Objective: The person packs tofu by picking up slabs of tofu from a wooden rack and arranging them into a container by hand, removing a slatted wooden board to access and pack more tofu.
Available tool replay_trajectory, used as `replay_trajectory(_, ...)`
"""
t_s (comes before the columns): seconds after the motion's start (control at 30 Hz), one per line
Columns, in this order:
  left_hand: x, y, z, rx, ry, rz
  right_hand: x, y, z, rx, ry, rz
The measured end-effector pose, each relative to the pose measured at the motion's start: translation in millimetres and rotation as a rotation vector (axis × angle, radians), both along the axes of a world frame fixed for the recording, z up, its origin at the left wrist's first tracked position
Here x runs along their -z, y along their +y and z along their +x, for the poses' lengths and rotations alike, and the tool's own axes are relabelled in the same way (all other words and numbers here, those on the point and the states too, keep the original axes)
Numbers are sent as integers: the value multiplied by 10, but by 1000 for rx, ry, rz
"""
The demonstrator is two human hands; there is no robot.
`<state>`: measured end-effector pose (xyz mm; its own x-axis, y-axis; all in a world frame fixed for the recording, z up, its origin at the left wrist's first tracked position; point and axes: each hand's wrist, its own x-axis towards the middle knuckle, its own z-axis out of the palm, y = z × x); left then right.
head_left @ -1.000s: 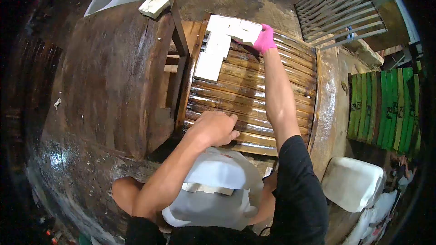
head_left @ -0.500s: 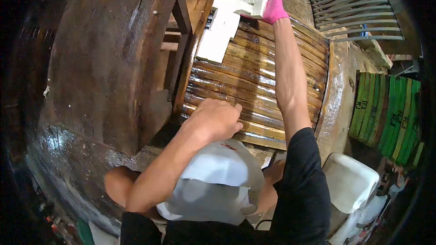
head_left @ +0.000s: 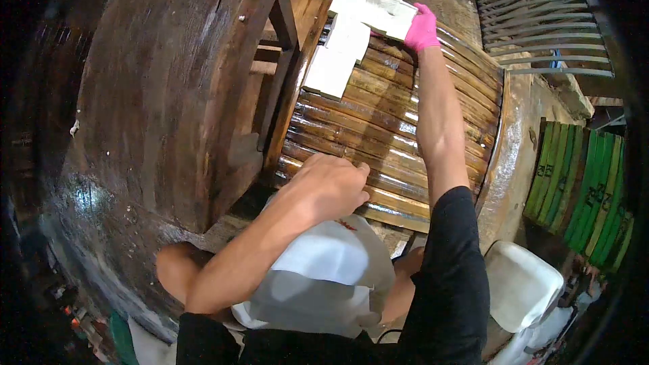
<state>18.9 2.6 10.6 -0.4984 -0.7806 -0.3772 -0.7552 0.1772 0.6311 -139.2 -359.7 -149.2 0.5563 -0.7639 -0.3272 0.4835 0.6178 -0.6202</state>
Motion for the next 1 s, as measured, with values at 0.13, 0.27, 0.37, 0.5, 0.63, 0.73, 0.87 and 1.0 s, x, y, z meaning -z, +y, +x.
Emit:
replay_trajectory(0.13,-18,-42,-21,-1,-32,5,45,21,20,58,-31,8)
replay_trajectory(0.27,21,-46,-9,26,-71,14,74,190,-134,191,-153,32)
replay_trajectory(0.37,13,-75,-6,61,-93,25,232,347,-361,105,-360,7)
replay_trajectory(0.5,129,-101,2,100,-149,24,-170,900,-739,235,-19,-10)
replay_trajectory(0.63,130,-162,-15,151,-186,29,-910,1934,-1297,179,219,-19)
replay_trajectory(0.73,90,-138,-56,153,-172,3,-1282,2973,-1635,142,24,-12)
replay_trajectory(0.87,292,-176,-76,156,-109,-29,-1762,4150,-1647,55,-140,206)
replay_trajectory(1.0,145,-233,-143,196,-147,119,-2089,4671,-1326,-1,175,319)
